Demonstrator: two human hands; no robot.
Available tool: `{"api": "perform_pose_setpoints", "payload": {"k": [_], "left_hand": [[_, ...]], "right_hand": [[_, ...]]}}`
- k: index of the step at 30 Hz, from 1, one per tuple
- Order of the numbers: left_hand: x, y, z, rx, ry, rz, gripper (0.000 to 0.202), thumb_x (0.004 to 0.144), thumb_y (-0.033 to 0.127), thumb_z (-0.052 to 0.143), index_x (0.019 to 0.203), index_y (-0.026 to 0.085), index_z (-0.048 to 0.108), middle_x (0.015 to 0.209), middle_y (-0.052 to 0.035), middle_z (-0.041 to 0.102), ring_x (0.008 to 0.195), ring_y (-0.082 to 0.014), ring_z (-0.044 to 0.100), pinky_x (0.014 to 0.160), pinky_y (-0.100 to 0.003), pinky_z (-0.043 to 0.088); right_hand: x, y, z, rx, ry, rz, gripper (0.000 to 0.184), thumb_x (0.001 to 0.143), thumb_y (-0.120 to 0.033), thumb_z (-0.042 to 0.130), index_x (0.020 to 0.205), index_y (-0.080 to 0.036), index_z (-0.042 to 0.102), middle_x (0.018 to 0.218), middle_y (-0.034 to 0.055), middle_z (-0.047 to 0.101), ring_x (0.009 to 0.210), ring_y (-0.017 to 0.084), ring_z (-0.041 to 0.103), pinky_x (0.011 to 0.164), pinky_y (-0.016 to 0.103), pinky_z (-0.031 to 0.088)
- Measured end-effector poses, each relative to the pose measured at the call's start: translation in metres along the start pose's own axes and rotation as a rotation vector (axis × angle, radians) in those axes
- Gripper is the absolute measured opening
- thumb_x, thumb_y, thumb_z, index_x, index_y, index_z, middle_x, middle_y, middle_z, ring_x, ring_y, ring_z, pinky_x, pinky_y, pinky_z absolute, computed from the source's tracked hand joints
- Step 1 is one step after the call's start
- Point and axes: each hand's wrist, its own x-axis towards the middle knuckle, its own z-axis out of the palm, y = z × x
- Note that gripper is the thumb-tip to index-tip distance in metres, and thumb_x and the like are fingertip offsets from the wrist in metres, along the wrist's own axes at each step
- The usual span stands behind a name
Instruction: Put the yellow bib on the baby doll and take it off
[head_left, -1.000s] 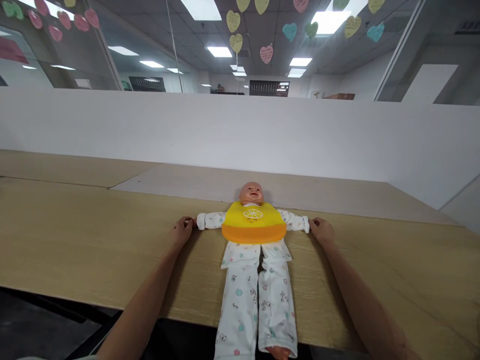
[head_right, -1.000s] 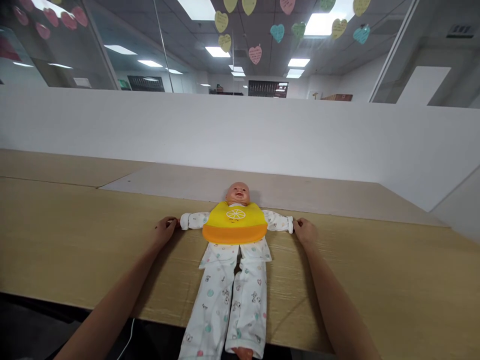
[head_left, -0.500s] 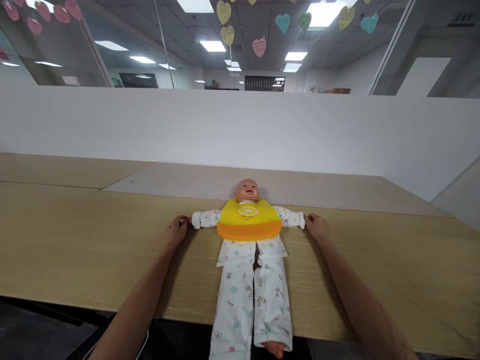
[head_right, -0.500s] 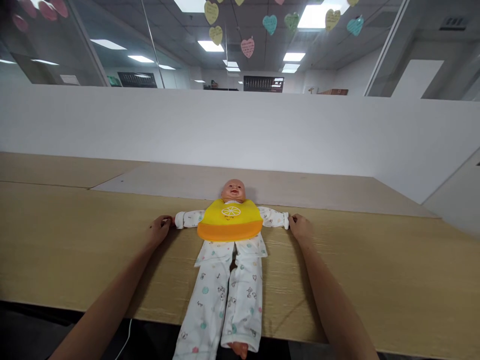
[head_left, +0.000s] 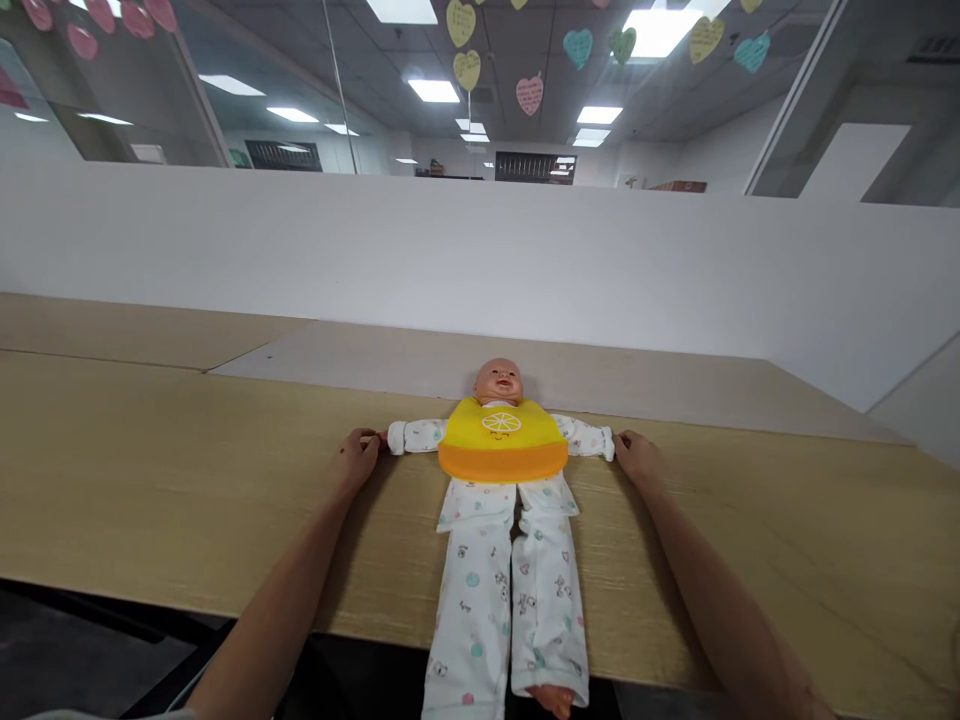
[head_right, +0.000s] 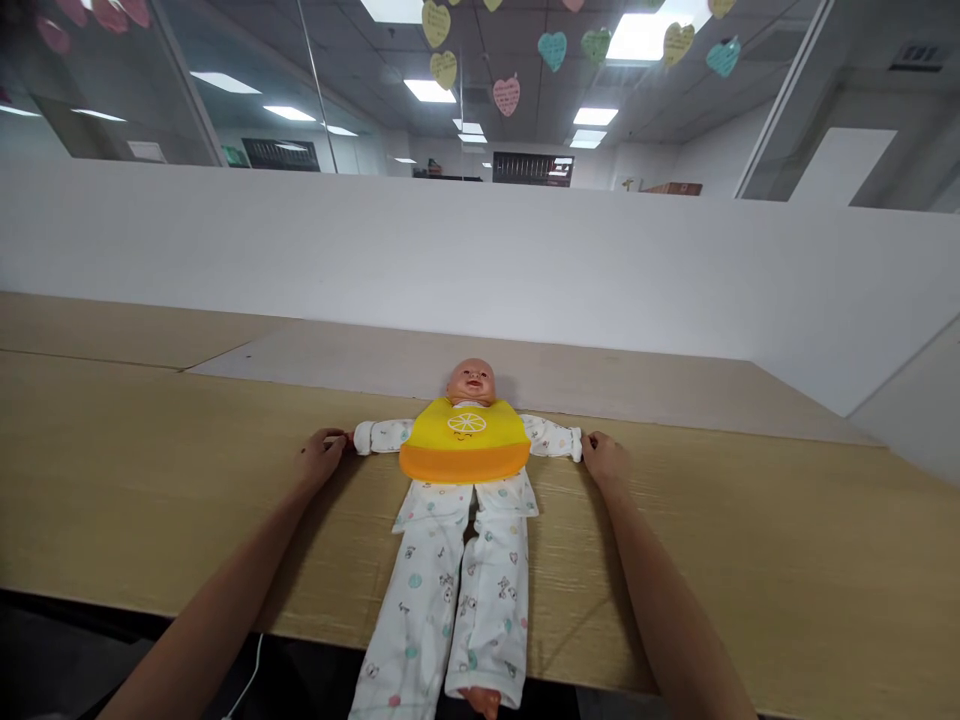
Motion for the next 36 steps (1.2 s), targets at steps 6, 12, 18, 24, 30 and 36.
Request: {"api": "perform_pose_setpoints", "payload": {"k": [6,12,18,24,30,36], "left_hand": [[-0.005,0.004,-0.004,-0.079,0.108,-0.067,0.031,0.079,0.027,0.051,0.104,0.015,0.063,0.088,-0.011,0.07,0.081,-0.0246,0.063,0.067,-0.031,0.043],[-0.005,0.002,-0.016,-0.153,0.143,-0.022,0.027,0.076,0.026,0.047,0.094,0.018,0.066,0.068,-0.0019,0.064,0.059,-0.0177,0.056,0.057,-0.027,0.039],[0.001,-0.004,-0.021,-0.241,0.255,0.021,0.029,0.073,0.03,0.046,0.09,0.018,0.066,0.06,-0.0008,0.058,0.057,-0.0189,0.054,0.055,-0.028,0.039],[0.006,0.039,-0.014,-0.267,0.176,0.106,0.028,0.069,0.029,0.045,0.086,0.02,0.066,0.068,-0.002,0.063,0.064,-0.0198,0.058,0.058,-0.029,0.044],[0.017,0.089,0.017,-0.612,-0.065,0.033,0.022,0.063,0.029,0.055,0.079,0.018,0.065,0.075,-0.0033,0.065,0.077,-0.0189,0.06,0.07,-0.028,0.047],[0.026,0.116,0.046,-0.904,-0.259,-0.096,0.03,0.065,0.037,0.06,0.085,0.015,0.061,0.09,-0.0087,0.066,0.081,-0.0187,0.064,0.076,-0.031,0.051]], "right_hand": [[-0.002,-0.004,0.0,-0.048,0.006,0.052,0.042,0.093,-0.034,0.033,0.1,-0.013,0.068,0.1,0.0184,0.069,0.093,0.026,0.064,0.071,0.03,0.039],[-0.001,-0.004,-0.004,-0.024,0.029,0.062,0.04,0.092,-0.034,0.034,0.098,-0.013,0.069,0.1,0.0169,0.069,0.09,0.024,0.065,0.072,0.029,0.041],[-0.001,-0.007,-0.013,-0.012,0.108,0.053,0.038,0.092,-0.032,0.035,0.099,-0.014,0.068,0.098,0.0158,0.069,0.088,0.022,0.064,0.071,0.028,0.04],[0.002,-0.041,-0.026,0.119,0.223,-0.208,0.034,0.09,-0.03,0.037,0.097,-0.013,0.065,0.093,0.0134,0.068,0.086,0.02,0.06,0.075,0.028,0.04],[0.014,-0.095,-0.014,0.565,-0.022,-0.264,0.032,0.084,-0.039,0.043,0.096,-0.019,0.064,0.088,0.006,0.068,0.081,0.017,0.06,0.075,0.026,0.042],[0.024,-0.131,-0.002,0.945,-0.252,-0.136,0.035,0.08,-0.046,0.047,0.094,-0.017,0.061,0.102,0.0092,0.066,0.085,0.019,0.062,0.079,0.031,0.047]]}}
